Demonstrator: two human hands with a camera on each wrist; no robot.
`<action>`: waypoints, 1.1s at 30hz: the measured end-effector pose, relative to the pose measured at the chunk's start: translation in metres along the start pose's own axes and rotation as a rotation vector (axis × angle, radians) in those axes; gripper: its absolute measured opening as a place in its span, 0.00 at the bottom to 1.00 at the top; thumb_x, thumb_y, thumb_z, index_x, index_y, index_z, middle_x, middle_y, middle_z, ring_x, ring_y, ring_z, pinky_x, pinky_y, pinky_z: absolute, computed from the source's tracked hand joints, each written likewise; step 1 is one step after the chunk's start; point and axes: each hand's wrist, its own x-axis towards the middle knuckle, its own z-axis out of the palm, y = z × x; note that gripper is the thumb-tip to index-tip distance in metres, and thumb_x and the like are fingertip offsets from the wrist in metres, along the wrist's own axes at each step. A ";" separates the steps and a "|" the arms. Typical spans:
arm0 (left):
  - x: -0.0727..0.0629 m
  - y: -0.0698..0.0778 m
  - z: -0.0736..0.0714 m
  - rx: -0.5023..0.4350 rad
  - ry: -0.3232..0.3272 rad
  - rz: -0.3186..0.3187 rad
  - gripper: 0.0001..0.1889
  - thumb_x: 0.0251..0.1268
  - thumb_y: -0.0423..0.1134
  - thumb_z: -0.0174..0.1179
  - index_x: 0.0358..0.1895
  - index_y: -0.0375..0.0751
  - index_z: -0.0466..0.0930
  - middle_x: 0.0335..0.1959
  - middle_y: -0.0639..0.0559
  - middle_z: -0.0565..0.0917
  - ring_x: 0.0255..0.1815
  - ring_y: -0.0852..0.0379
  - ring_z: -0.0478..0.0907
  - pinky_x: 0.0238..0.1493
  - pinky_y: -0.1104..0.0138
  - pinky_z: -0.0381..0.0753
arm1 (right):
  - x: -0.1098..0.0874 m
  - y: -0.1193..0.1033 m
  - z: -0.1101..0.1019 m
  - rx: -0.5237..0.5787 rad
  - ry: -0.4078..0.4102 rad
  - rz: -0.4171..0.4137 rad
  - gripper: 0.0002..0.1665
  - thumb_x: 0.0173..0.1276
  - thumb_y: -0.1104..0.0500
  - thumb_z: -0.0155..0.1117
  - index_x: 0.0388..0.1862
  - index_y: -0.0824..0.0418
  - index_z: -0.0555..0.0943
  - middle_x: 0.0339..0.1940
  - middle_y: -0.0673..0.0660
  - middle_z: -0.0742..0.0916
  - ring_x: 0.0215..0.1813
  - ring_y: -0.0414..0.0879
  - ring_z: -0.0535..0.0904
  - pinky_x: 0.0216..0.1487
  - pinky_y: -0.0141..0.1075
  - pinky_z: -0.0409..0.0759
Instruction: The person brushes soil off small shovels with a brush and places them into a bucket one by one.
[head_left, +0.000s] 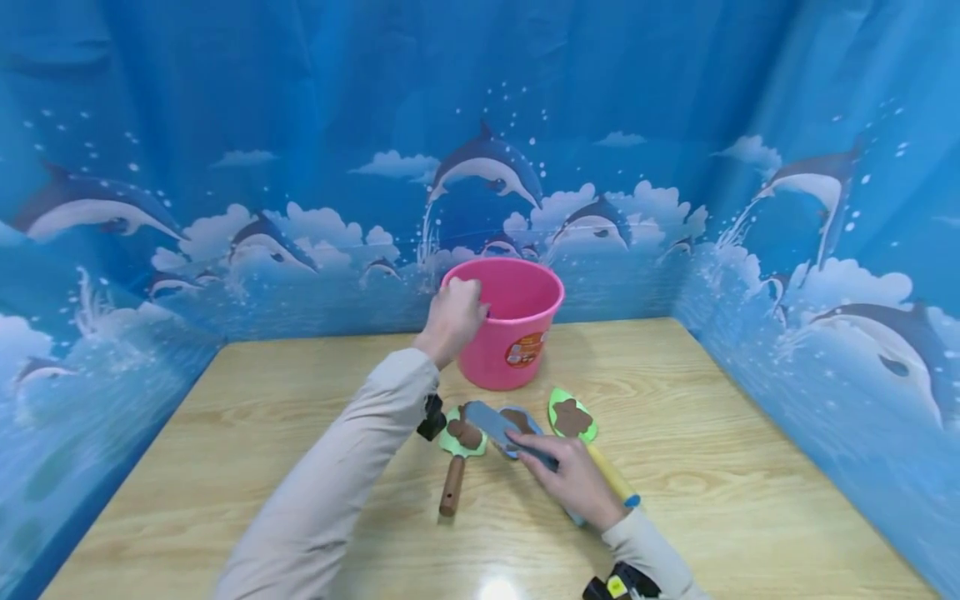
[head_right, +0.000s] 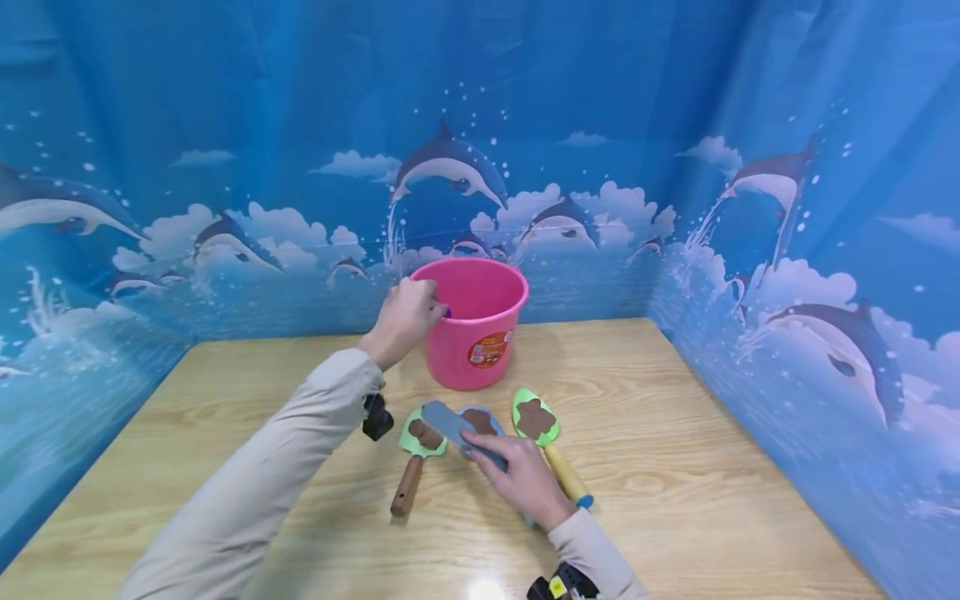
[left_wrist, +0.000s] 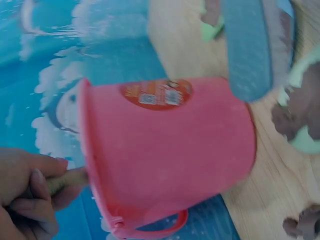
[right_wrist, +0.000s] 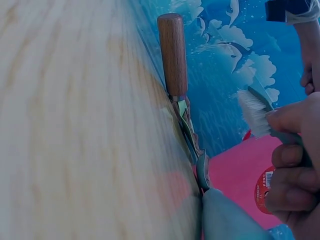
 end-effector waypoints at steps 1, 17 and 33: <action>0.002 0.000 0.002 0.048 -0.005 0.016 0.08 0.69 0.38 0.58 0.40 0.35 0.79 0.29 0.46 0.81 0.30 0.51 0.82 0.30 0.63 0.85 | 0.000 0.000 0.000 -0.001 0.002 -0.002 0.19 0.64 0.62 0.67 0.55 0.57 0.82 0.51 0.52 0.86 0.49 0.47 0.84 0.50 0.43 0.83; 0.007 0.004 0.029 0.244 -0.011 0.014 0.14 0.77 0.44 0.45 0.47 0.36 0.73 0.34 0.41 0.83 0.35 0.45 0.84 0.30 0.57 0.85 | -0.001 0.002 0.000 -0.042 0.021 -0.036 0.19 0.61 0.63 0.68 0.53 0.59 0.84 0.48 0.55 0.87 0.48 0.49 0.85 0.49 0.43 0.84; -0.024 -0.005 0.036 -0.110 0.124 -0.042 0.19 0.75 0.52 0.45 0.53 0.38 0.65 0.25 0.48 0.79 0.23 0.51 0.80 0.25 0.60 0.81 | -0.003 0.001 -0.002 -0.028 0.018 -0.020 0.20 0.61 0.65 0.68 0.53 0.59 0.83 0.49 0.53 0.87 0.48 0.48 0.84 0.49 0.43 0.84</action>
